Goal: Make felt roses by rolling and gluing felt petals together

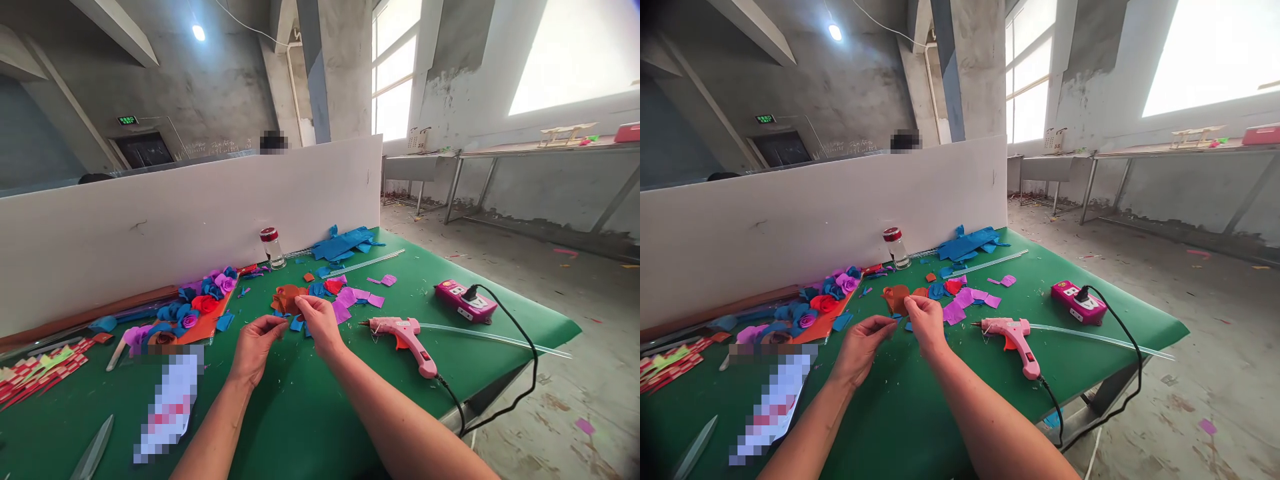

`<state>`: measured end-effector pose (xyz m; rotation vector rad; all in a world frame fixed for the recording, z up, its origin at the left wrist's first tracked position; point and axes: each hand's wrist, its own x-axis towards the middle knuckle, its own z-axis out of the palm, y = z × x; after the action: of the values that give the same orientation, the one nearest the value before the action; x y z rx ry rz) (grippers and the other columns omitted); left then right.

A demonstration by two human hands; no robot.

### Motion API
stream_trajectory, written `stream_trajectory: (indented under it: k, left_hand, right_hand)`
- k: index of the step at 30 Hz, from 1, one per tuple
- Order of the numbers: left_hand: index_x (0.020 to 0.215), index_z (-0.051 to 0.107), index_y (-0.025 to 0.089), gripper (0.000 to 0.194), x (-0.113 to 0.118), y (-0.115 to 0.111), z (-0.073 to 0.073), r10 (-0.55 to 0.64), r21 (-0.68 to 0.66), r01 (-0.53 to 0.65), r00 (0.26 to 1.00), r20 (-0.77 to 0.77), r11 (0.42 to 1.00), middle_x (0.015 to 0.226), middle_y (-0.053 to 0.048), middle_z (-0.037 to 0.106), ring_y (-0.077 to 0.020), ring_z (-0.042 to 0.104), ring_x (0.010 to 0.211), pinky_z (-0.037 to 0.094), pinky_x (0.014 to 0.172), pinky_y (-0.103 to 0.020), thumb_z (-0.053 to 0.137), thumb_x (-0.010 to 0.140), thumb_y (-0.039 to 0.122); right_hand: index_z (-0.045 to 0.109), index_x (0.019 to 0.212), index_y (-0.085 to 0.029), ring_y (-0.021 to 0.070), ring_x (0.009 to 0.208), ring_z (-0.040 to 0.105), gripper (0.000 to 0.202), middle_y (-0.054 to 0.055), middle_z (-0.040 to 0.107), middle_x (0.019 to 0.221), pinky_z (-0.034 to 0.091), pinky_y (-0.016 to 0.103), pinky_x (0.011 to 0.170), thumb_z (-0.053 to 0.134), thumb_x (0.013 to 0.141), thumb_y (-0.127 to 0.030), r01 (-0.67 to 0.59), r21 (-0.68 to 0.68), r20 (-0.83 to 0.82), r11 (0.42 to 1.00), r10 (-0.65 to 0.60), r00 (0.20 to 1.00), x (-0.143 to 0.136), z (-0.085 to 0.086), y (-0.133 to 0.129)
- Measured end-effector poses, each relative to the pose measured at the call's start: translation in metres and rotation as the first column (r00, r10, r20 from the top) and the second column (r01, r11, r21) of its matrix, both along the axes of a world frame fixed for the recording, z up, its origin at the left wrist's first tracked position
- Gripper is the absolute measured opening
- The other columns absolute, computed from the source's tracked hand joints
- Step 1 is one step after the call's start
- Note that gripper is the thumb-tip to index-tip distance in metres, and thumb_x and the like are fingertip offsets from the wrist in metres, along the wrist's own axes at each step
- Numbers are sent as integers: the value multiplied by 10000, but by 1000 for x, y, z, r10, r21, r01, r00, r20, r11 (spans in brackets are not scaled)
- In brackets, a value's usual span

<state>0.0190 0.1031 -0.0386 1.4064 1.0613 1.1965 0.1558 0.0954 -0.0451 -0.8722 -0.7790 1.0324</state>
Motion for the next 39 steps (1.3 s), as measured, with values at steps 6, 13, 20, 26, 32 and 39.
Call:
stream_trajectory:
  k: [6,13,20,26,32,39]
  left_hand:
    - [659,750,174,278,1,-1,2,21,-14,-21,1000,-17,1000,622,-1,650,-105,486,605,401,617,-227,879,506,368]
    - [645,746,178,264,4,-5,6,7,-12,-7,1000,-30,1000,593,3,630,-118,483,603,400,619,-241,867,513,372]
    - [660,749,179,260,1,-2,2,8,-3,-8,1000,-16,1000,610,0,639,-114,481,601,396,606,-232,864,520,364]
    - [652,745,179,272,1,-2,3,23,28,-22,1000,-19,999,619,-12,649,-127,496,606,420,613,-243,864,515,380]
    - [661,752,186,268,1,-2,3,43,79,-38,997,-57,996,638,-32,678,-147,532,602,441,594,-256,841,554,415]
    - [675,752,238,130,-4,0,-1,132,358,-69,979,-155,931,734,-35,704,-196,615,719,481,692,-278,777,669,365]
  right_hand:
    - [729,676,-158,115,561,491,280,0,623,597,378,231,540,622,722,-412,-22,-2,-20,1000,22,1000,1,3,-2]
    - [730,681,-157,119,576,496,286,10,635,618,375,234,554,624,727,-419,-39,11,-17,999,39,999,0,1,-2]
    - [752,735,-157,112,566,469,288,7,630,620,378,233,552,638,738,-421,-67,38,-21,997,67,998,-1,1,-3]
    - [753,753,-151,123,588,500,302,23,651,649,386,234,553,651,744,-435,-67,49,-27,997,68,997,-1,1,-3]
    - [751,755,-162,145,629,540,335,37,675,681,417,247,592,636,753,-476,-78,70,18,995,77,997,-1,3,-5]
    - [754,767,-162,137,608,534,346,37,678,686,426,262,615,685,719,-497,-25,60,-60,998,29,998,3,2,-2]
